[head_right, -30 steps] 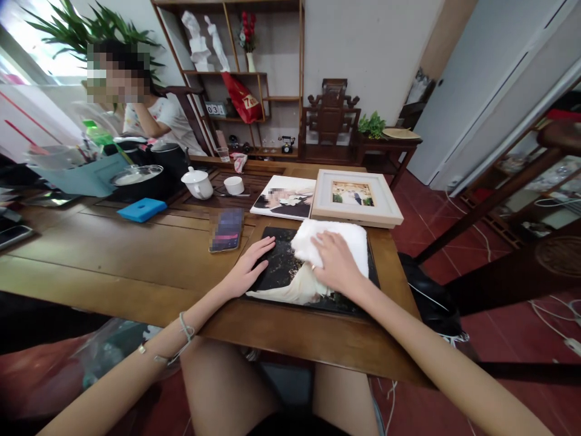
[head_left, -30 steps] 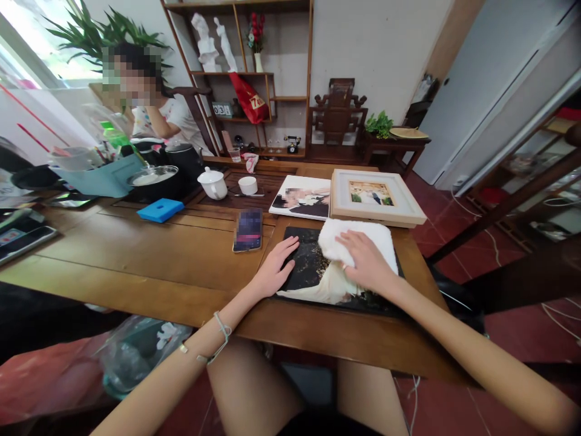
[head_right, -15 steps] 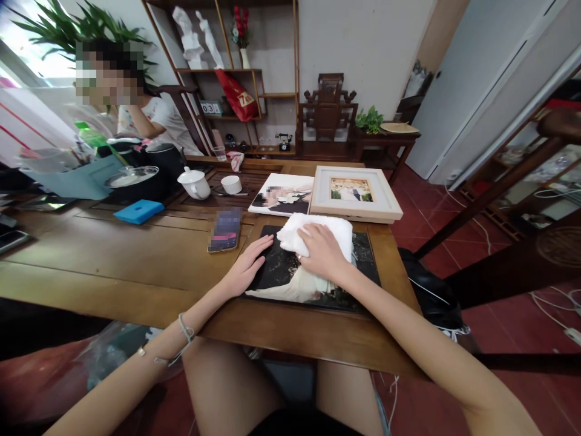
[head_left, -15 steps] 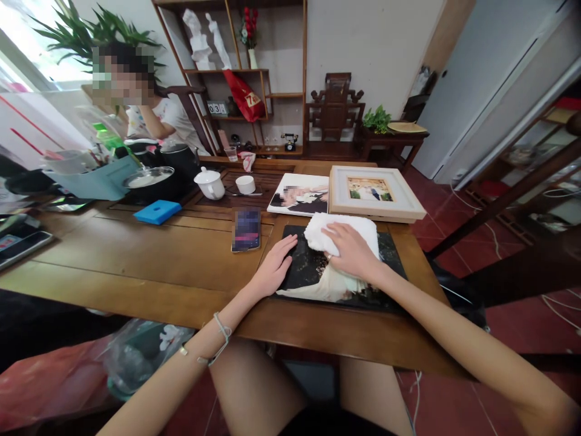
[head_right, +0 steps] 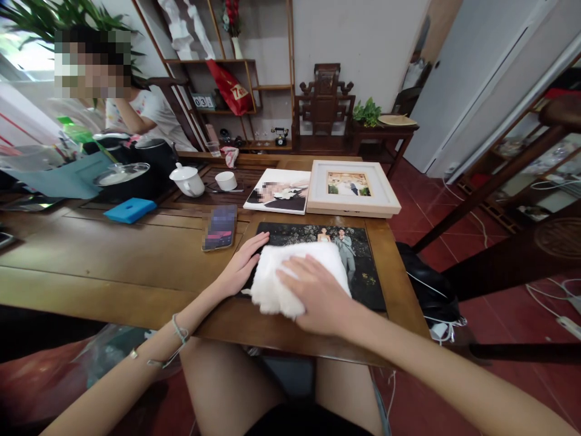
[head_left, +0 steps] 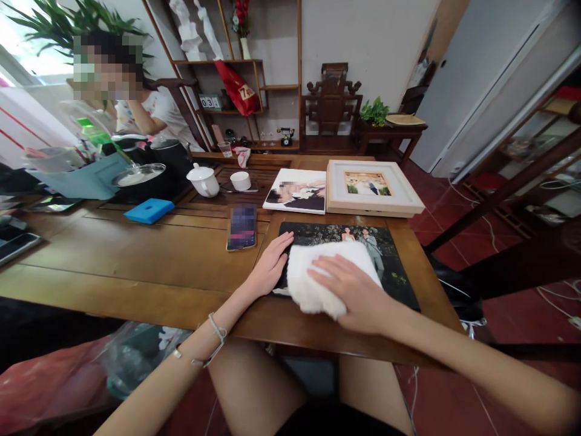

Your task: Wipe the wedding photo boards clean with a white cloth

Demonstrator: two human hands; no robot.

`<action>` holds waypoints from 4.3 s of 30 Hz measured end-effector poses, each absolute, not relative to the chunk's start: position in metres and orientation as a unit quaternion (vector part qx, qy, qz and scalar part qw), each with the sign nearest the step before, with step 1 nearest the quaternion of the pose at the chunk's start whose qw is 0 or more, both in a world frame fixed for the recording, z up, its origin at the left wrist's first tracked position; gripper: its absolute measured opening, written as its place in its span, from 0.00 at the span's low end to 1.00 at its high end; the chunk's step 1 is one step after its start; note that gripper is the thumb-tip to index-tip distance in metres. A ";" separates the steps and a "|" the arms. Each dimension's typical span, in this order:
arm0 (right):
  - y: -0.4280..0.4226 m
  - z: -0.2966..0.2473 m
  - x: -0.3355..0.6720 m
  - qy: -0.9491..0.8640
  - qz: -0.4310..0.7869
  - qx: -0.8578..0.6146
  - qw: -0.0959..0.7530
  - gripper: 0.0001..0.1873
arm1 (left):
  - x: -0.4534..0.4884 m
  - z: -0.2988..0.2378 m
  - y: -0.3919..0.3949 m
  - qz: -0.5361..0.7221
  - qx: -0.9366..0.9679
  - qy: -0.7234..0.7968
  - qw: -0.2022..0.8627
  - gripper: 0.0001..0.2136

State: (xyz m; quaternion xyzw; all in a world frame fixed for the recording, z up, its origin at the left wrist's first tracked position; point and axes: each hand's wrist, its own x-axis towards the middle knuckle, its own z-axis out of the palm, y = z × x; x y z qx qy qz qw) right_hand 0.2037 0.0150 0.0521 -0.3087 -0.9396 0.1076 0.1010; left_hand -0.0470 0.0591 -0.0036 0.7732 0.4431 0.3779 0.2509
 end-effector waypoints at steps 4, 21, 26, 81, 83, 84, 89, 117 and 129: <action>0.085 0.045 0.220 -0.894 0.042 -0.415 0.161 0.29 | -0.047 -0.003 0.059 0.368 0.778 0.448 0.243 0.21; 0.005 0.048 0.206 -0.937 0.114 -0.317 0.089 0.47 | -0.048 -0.005 0.060 0.377 0.777 0.441 0.246 0.21; 0.080 0.044 0.237 -0.881 0.046 -0.452 0.131 0.34 | -0.047 -0.002 0.059 0.367 0.777 0.448 0.245 0.21; 0.025 0.035 0.243 -0.855 -0.014 -0.508 0.101 0.41 | -0.046 -0.002 0.060 0.365 0.777 0.452 0.243 0.20; 0.002 0.040 0.219 -0.893 0.032 -0.442 0.084 0.46 | -0.046 -0.003 0.060 0.367 0.777 0.452 0.241 0.20; -0.008 0.042 0.210 -0.909 0.053 -0.407 0.080 0.48 | -0.046 -0.003 0.060 0.367 0.777 0.451 0.240 0.20; -0.016 0.046 0.212 -0.920 0.097 -0.369 0.093 0.48 | -0.046 -0.003 0.059 0.370 0.777 0.449 0.242 0.20; 0.039 0.039 0.264 -0.836 0.022 -0.539 0.103 0.37 | -0.047 -0.005 0.060 0.368 0.779 0.447 0.242 0.20; 0.062 0.049 0.193 -0.870 0.012 -0.490 0.055 0.40 | -0.048 -0.007 0.062 0.379 0.775 0.445 0.241 0.20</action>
